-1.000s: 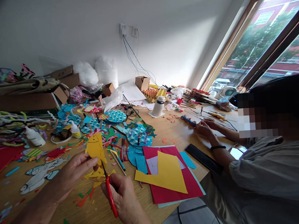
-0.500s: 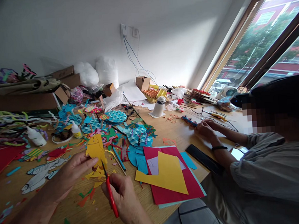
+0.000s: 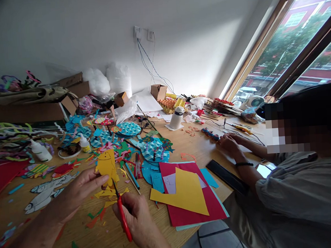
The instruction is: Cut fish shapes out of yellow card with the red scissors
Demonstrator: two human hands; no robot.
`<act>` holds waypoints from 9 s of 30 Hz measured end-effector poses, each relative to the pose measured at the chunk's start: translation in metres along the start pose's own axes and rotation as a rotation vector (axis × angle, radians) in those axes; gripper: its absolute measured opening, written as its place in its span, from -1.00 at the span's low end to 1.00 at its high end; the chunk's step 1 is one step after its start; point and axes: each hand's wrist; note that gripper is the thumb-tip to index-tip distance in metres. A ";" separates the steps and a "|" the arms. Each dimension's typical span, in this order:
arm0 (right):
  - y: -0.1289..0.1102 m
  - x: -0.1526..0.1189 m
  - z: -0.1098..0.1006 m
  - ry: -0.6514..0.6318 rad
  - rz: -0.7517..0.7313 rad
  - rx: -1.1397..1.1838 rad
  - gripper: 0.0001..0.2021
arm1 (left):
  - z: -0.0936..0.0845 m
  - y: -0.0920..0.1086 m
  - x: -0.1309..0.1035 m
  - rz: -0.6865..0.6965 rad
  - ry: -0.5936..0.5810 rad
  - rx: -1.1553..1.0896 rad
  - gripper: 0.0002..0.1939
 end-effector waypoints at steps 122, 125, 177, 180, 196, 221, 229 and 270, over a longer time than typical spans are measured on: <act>0.012 0.000 0.012 0.128 0.001 0.063 -0.59 | 0.021 -0.019 -0.001 -0.005 0.200 -0.036 -0.81; 0.015 0.000 0.011 0.134 0.007 0.058 -0.63 | 0.021 -0.018 -0.001 0.003 0.192 -0.032 -0.80; 0.007 -0.003 0.007 -0.014 0.050 0.336 -0.47 | -0.001 0.005 -0.002 -0.007 -0.004 0.025 -0.77; 0.002 -0.002 0.005 -0.033 0.056 0.322 -0.46 | -0.002 0.006 -0.001 0.020 -0.023 0.067 -0.87; 0.014 0.005 0.021 -0.001 -0.009 0.443 -0.52 | 0.004 -0.005 0.004 0.042 -0.012 0.170 -0.81; 0.018 0.003 0.025 0.046 -0.033 0.448 -0.51 | 0.012 -0.003 0.002 0.064 -0.054 0.210 -0.84; 0.012 0.003 0.024 0.052 -0.003 0.416 -0.48 | 0.014 -0.003 0.000 0.049 -0.054 0.184 -0.85; 0.015 0.000 -0.020 0.078 0.033 0.357 -0.58 | -0.027 0.002 0.002 0.088 -0.033 0.333 -0.91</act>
Point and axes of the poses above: each hand's wrist, its own x-axis towards the middle knuckle, its own z-axis out of the palm, y = z × x, and after that the axes turned 3 degrees about z, right-handed
